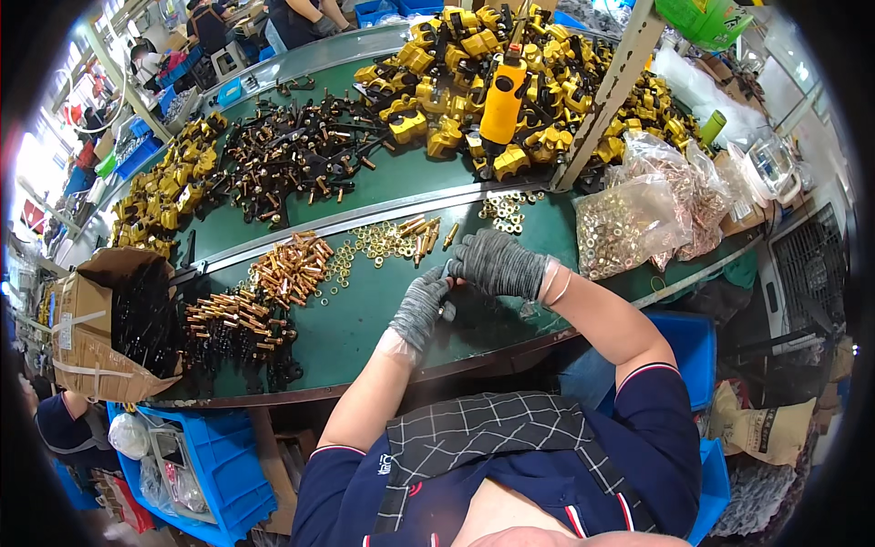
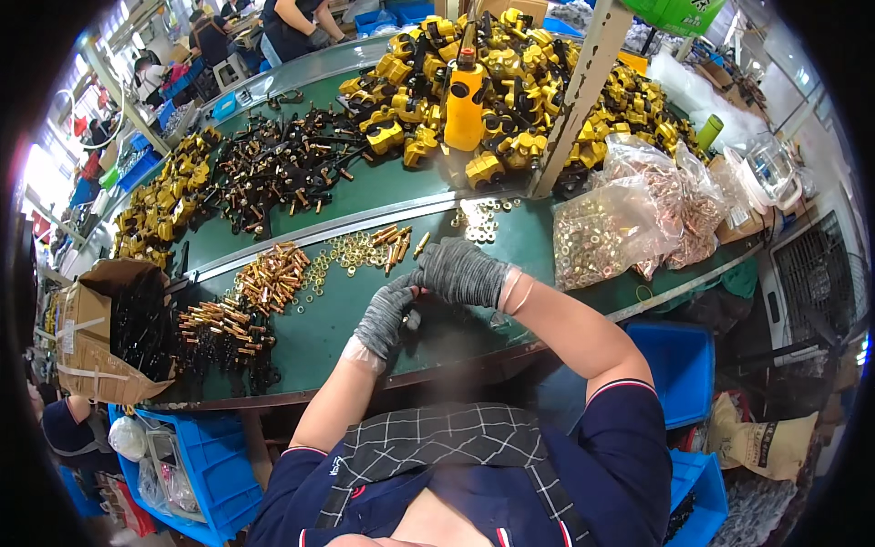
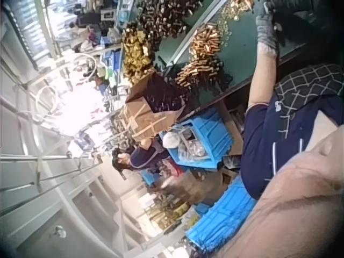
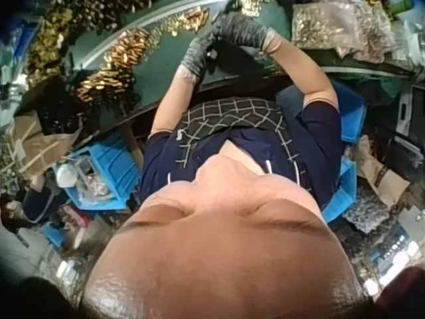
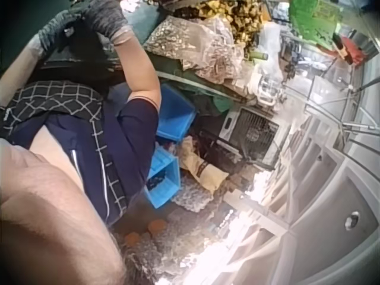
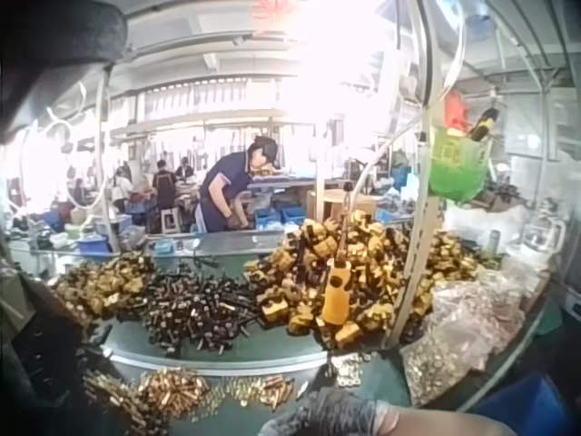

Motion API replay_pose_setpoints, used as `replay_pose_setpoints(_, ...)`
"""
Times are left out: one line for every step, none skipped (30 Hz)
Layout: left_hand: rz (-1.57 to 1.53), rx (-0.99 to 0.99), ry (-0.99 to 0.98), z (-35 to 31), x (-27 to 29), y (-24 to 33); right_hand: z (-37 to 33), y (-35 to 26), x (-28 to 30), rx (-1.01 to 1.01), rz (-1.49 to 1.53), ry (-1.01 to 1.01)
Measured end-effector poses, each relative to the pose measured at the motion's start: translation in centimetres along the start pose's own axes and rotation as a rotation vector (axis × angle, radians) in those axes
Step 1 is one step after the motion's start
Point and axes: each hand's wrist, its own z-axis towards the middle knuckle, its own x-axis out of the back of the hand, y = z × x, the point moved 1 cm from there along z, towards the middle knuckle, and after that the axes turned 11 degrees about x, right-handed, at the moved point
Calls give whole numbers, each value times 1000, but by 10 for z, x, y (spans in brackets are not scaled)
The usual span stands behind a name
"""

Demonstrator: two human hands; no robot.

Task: The person assembles mechanical components by inserting pins and washers into metal brackets by hand and tightening them using a suspended power screwdriver.

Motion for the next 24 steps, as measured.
replay_pose_setpoints(-36, 25, -5, -3, -3, 3, 1, 1, 3, -10, 20, -27)
replay_pose_setpoints(-72, 50, -10, -6, -6, 7, 0, 1, 6, -40, 46, -37)
replay_pose_setpoints(-72, 48, -9, -8, -9, 9, 1, 3, 7, -38, 44, -36)
replay_pose_setpoints(-56, 52, 18, -9, -11, 10, 1, 5, 5, -110, 22, -145)
replay_pose_setpoints(-41, 57, 45, -9, -12, 10, 0, 7, 4, -182, 0, -254)
replay_pose_setpoints(-46, 53, 48, -8, -7, 9, -1, 7, 17, -293, 32, -75)
replay_pose_setpoints(-87, 61, 6, -6, -5, 8, -11, 19, 15, -296, -70, 520)
replay_pose_setpoints(-128, 68, -35, -4, -4, 7, -23, 37, 13, -299, -243, 954)
replay_pose_setpoints(-139, 66, -24, -4, -2, 6, -22, 46, 32, -396, -129, 1091)
replay_pose_setpoints(-139, 50, -41, -5, -5, 8, -19, 52, 52, -469, -3, 1291)
replay_pose_setpoints(-134, 35, -58, -7, -8, 9, -19, 75, 45, -470, 70, 1213)
replay_pose_setpoints(-127, 35, -59, -8, -9, 9, -17, 98, 38, -475, 145, 1131)
replay_pose_setpoints(-135, 46, -27, -7, -10, 9, -12, 102, 43, -420, 609, 1151)
replay_pose_setpoints(-143, 57, 5, -7, -10, 9, -8, 105, 48, -424, 1053, 1190)
replay_pose_setpoints(-145, 52, 11, -6, -7, 7, -4, 94, 54, -417, 1058, 1187)
replay_pose_setpoints(-76, 25, 19, -3, -4, 5, -3, 87, 58, -337, 971, 1158)
replay_pose_setpoints(-6, -1, 26, -1, -3, 4, -2, 80, 58, -260, 882, 1127)
replay_pose_setpoints(8, 22, 51, -6, -7, 7, -4, 70, 54, -246, 716, 1158)
replay_pose_setpoints(7, 25, 53, -5, -6, 6, -6, 62, 51, -286, 758, 1143)
replay_pose_setpoints(-16, 28, 62, -4, -5, 5, -5, 55, 48, -267, 841, 1218)
replay_pose_setpoints(-38, 32, 67, -3, -5, 4, -4, 48, 47, -249, 921, 1291)
replay_pose_setpoints(-40, 35, 66, -1, -6, 3, -5, 41, 47, -308, 961, 1271)
replay_pose_setpoints(-58, 50, 73, 0, -6, 2, -5, 33, 49, -312, 962, 1269)
replay_pose_setpoints(-75, 64, 82, 0, -4, 2, 1, 21, 62, -259, 1026, 1301)
